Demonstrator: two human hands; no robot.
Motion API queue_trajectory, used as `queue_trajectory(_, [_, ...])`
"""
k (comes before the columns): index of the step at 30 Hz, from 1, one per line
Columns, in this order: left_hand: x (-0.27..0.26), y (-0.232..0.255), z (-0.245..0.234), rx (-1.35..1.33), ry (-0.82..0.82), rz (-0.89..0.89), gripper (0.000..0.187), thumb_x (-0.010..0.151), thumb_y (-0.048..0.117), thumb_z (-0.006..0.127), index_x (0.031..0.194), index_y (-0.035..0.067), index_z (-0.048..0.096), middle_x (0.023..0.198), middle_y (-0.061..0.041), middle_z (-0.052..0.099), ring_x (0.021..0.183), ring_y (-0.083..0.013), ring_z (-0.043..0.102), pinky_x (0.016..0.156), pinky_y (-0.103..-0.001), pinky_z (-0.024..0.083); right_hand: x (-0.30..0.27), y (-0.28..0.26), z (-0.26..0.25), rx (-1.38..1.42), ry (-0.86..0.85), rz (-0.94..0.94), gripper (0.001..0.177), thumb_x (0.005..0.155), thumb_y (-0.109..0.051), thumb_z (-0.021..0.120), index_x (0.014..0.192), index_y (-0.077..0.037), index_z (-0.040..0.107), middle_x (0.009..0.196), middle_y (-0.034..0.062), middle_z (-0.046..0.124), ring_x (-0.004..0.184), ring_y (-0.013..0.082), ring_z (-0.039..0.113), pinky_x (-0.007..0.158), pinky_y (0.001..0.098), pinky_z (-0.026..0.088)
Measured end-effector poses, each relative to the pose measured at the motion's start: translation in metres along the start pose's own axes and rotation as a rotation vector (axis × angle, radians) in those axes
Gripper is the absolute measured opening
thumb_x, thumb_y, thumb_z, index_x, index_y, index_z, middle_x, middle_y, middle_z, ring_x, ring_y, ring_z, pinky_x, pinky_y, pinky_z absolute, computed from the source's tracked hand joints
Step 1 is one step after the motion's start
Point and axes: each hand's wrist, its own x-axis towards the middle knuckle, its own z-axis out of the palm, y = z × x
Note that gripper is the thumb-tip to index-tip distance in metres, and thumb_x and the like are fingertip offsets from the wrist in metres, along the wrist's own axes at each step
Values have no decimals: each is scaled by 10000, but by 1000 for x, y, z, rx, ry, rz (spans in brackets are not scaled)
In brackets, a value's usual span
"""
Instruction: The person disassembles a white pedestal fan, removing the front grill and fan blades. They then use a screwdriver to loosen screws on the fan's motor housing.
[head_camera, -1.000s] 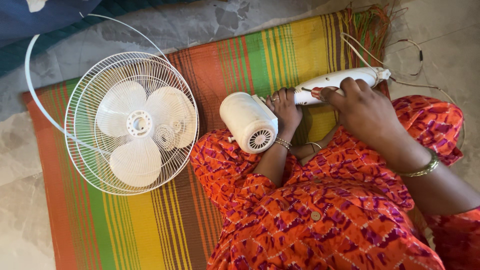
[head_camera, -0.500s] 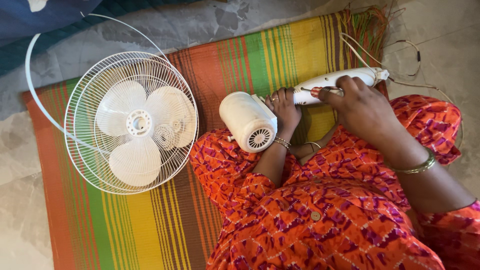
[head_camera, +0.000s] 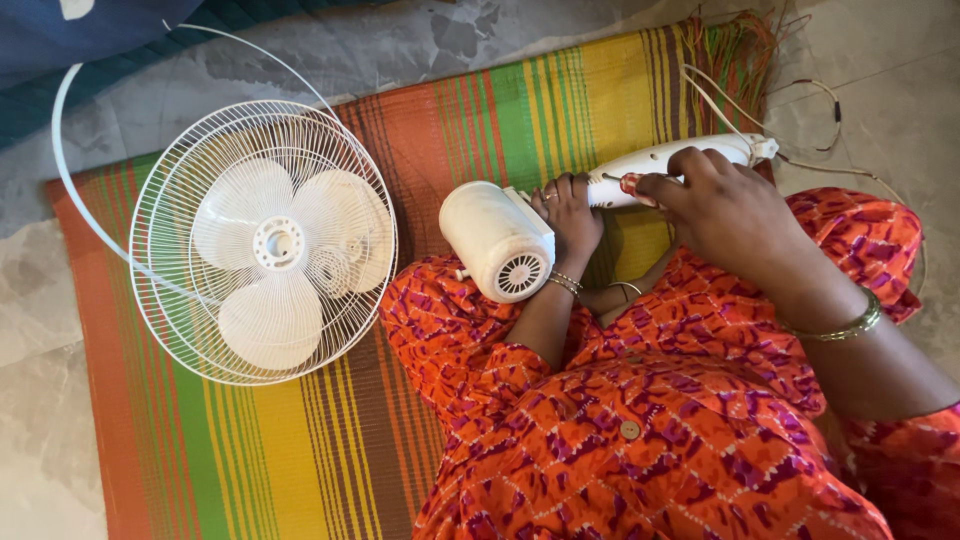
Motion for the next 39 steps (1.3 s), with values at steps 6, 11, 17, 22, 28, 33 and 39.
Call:
queue_trajectory(6, [0,1,2,-14,4,-8,562,690,107,775,1228,121,611,1247,-109,576,1239,-314,521,1195,-565,247,12,-13,-16,-53,-595,485,627,970,-611,543,1334,-105,608,1101,105,690,876,229,735,703,340,615])
queue_trajectory(11, [2,2,1,-18,-12,-13,561,696,112,776,1233,121,613,1236,-107,577,1242,-316,520,1199,-566,244,14,-12,-18,7,-385,193,323,1027,-428,616,1199,-168,699,1054,95,662,995,233,696,748,352,618])
queue_trajectory(17, [0,3,-3,0,3,1,556,710,98,766,1243,125,611,1262,-106,583,1263,-312,522,1208,-558,249,12,-16,-26,15,-143,147,491,906,-486,641,1143,-58,681,1142,164,652,966,281,690,735,376,613])
queue_trajectory(22, [1,3,-4,-28,12,-8,571,701,117,774,1246,123,607,1257,-111,586,1256,-316,525,1200,-569,248,12,-21,-30,-27,-702,535,502,1056,-546,469,1251,-102,599,1126,94,683,991,253,721,811,380,615])
queue_trajectory(28, [0,2,-4,-24,2,0,582,689,127,777,1245,118,606,1263,-120,584,1256,-323,528,1193,-575,252,7,-17,-21,48,-42,50,386,854,-228,576,1219,-123,644,1280,168,665,1042,347,708,819,431,586])
queue_trajectory(33, [0,2,-2,-17,8,-2,570,709,120,771,1255,123,606,1267,-114,586,1258,-318,532,1198,-572,258,10,-25,-27,12,-635,484,635,1021,-549,546,1491,-123,519,1304,122,612,1137,293,670,1011,453,556])
queue_trajectory(39, [1,2,-2,-13,5,6,570,701,125,763,1249,119,606,1270,-117,583,1257,-321,522,1194,-567,252,6,-18,-24,-147,39,47,454,844,-420,583,1270,-264,593,1282,104,723,1009,270,744,795,388,599])
